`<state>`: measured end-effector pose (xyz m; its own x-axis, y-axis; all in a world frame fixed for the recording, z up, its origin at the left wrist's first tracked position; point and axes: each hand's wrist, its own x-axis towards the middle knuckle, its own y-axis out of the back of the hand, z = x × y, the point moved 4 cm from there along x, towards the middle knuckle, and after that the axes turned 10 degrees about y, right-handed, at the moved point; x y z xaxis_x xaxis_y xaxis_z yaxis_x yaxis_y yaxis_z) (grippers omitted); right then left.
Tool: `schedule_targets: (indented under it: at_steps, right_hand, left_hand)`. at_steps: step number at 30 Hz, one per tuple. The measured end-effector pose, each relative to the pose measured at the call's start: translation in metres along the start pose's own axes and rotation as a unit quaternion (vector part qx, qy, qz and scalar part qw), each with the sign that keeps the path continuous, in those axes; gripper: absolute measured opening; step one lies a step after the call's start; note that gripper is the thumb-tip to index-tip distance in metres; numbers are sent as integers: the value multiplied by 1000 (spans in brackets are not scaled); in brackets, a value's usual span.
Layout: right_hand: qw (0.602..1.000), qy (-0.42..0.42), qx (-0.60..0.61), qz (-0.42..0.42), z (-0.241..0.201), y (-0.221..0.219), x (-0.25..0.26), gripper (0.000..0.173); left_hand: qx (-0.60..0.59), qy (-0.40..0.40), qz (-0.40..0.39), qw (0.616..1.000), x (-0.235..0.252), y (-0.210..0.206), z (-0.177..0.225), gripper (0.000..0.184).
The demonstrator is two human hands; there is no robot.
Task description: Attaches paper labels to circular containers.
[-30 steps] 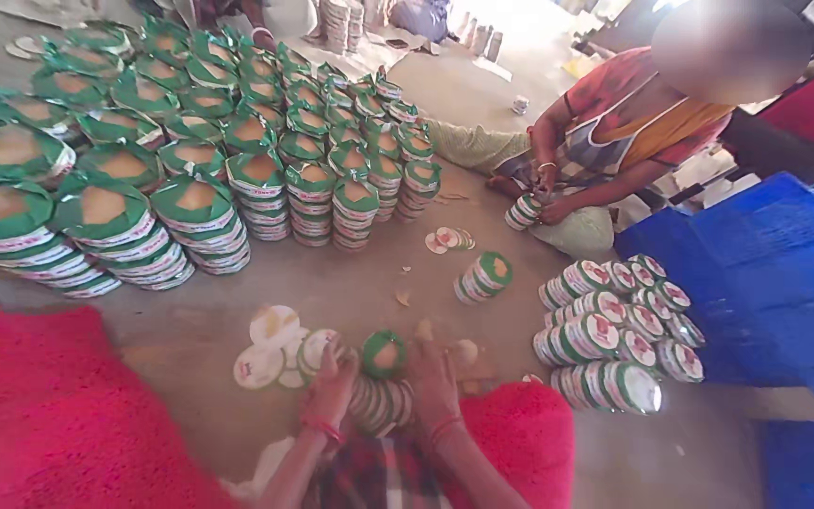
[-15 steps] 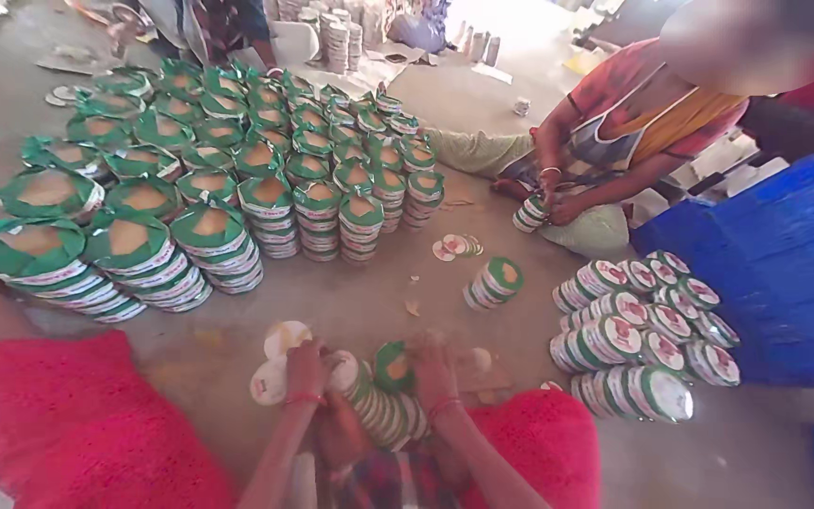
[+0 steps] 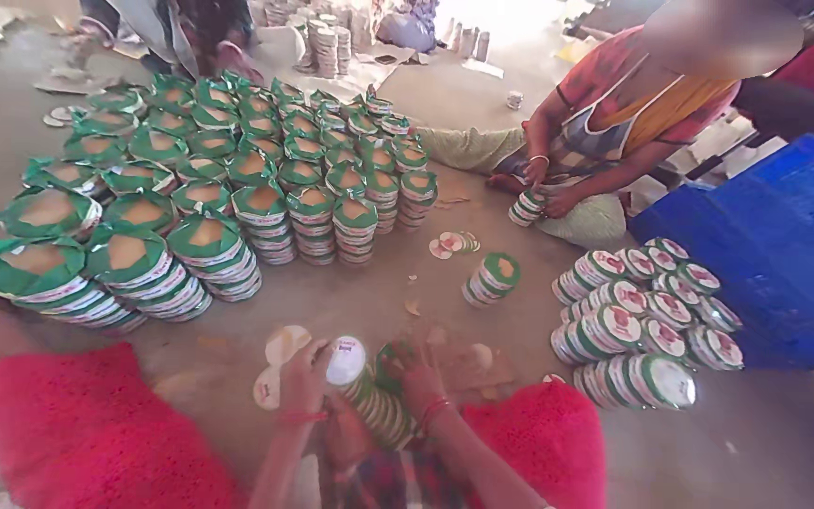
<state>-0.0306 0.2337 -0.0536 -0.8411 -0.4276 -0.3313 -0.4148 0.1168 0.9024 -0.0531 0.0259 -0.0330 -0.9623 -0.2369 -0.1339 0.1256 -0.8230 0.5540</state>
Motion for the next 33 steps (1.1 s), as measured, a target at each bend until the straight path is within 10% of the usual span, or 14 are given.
schedule_targets:
  at_steps: [5, 18, 22, 26, 33]
  right_hand:
    - [996, -36, 23, 81, 9, 6, -32, 48]
    - [994, -100, 51, 5, 19, -19, -58, 70]
    - [946, -105, 238, 191, 34, -13, -55, 44]
    - [889, -173, 352, 235, 49, -14, -32, 70]
    - [931, -189, 232, 207, 46, -7, -15, 61]
  left_hand:
    - [-48, 10, -56, 997, -9, -21, 3, 27]
    - [-96, 27, -124, 987, -8, -66, 11, 27]
    - [-117, 61, -160, 978, -7, -79, 6, 26]
    - [17, 26, -182, 983, -3, -94, 9, 28]
    - [98, -29, -179, 979, 12, -111, 12, 24]
